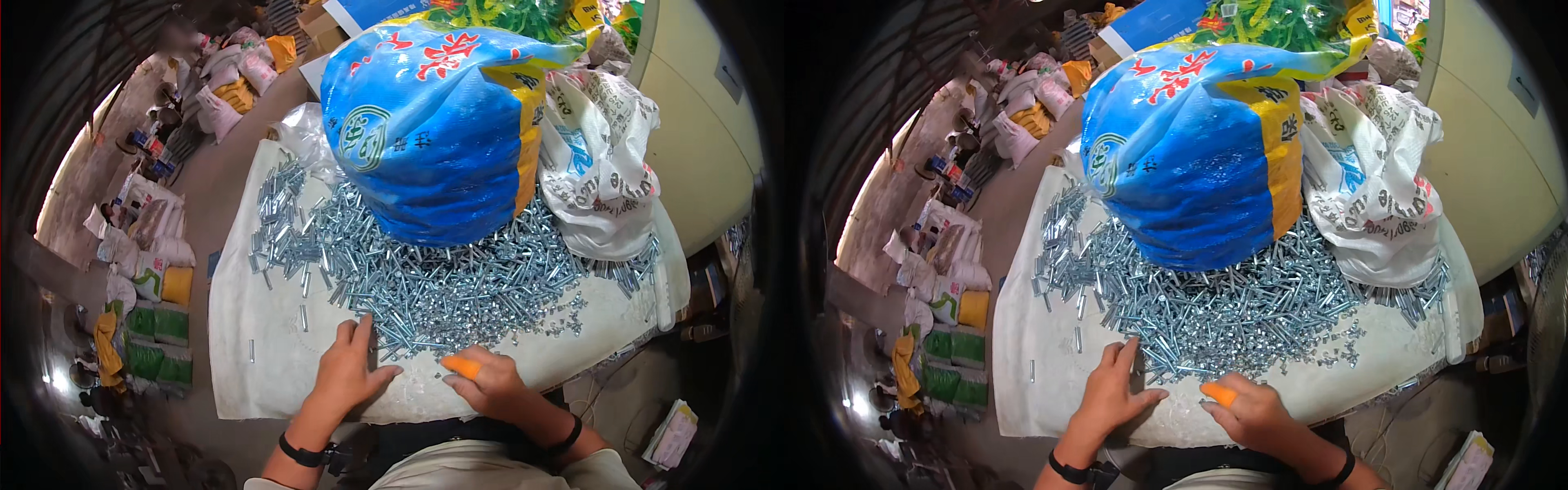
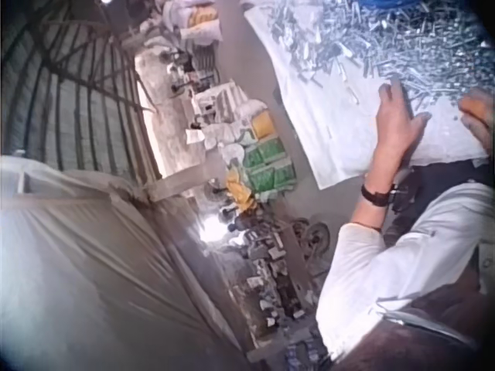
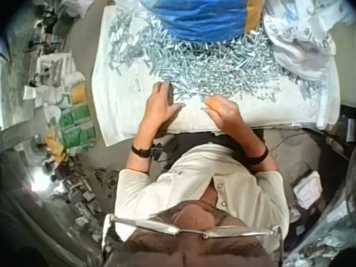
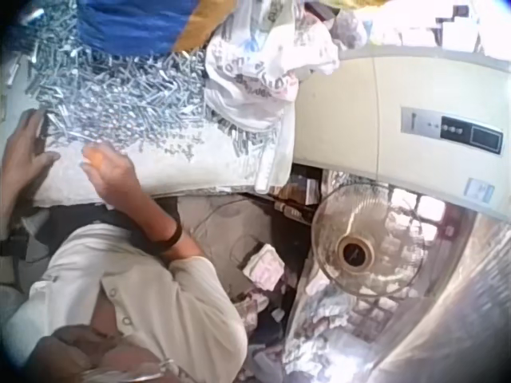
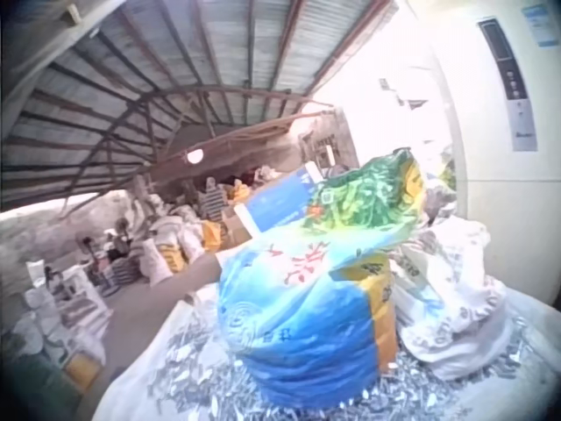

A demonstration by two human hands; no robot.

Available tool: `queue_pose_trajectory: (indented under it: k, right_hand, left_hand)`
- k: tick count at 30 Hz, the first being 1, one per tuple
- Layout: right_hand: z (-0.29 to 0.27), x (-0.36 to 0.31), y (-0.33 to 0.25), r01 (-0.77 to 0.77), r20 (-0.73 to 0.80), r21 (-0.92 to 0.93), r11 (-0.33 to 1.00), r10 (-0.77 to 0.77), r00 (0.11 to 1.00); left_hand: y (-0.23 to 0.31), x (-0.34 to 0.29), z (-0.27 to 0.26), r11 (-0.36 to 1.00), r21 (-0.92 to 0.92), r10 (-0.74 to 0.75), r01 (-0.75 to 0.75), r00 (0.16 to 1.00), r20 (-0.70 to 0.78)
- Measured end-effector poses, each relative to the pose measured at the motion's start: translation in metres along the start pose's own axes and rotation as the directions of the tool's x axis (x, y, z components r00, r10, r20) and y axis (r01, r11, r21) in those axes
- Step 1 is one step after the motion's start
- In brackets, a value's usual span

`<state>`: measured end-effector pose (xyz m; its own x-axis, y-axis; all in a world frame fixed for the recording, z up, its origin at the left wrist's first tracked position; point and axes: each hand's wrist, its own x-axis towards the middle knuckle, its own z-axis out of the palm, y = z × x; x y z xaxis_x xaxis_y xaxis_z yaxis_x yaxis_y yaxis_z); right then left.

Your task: Sorting and inspecting bolts and screws on a table.

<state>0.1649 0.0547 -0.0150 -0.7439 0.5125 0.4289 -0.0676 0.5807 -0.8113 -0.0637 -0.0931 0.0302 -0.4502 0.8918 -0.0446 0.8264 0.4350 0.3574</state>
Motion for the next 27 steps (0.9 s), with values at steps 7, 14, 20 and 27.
queue_pose_trajectory:
  k: [7, 14, 20, 27]
  right_hand:
    - [0.013, -0.004, 0.006, -0.016, 0.171, -0.001, 1.0, 0.016, 0.985]
    - [0.015, -0.002, 0.01, 0.027, 0.083, -0.004, 1.0, -0.026, 0.996]
    - [0.011, -0.002, 0.014, -0.009, -0.003, 0.025, 1.0, 0.009, 1.0]
    - [0.001, -0.001, 0.019, -0.342, -0.093, 0.542, 0.767, 0.46, 0.883]
  left_hand:
    - [0.018, 0.026, 0.033, 0.978, -0.209, -0.021, -0.008, 0.99, -0.138]
    - [0.047, 0.031, 0.059, 0.453, -0.875, -0.228, 0.168, 0.971, 0.069]
    - [0.078, 0.047, 0.067, 0.275, -0.961, -0.086, 0.011, 0.996, -0.014]
    - [0.103, 0.061, 0.032, 0.624, -0.723, 0.178, -0.295, 0.955, -0.236]
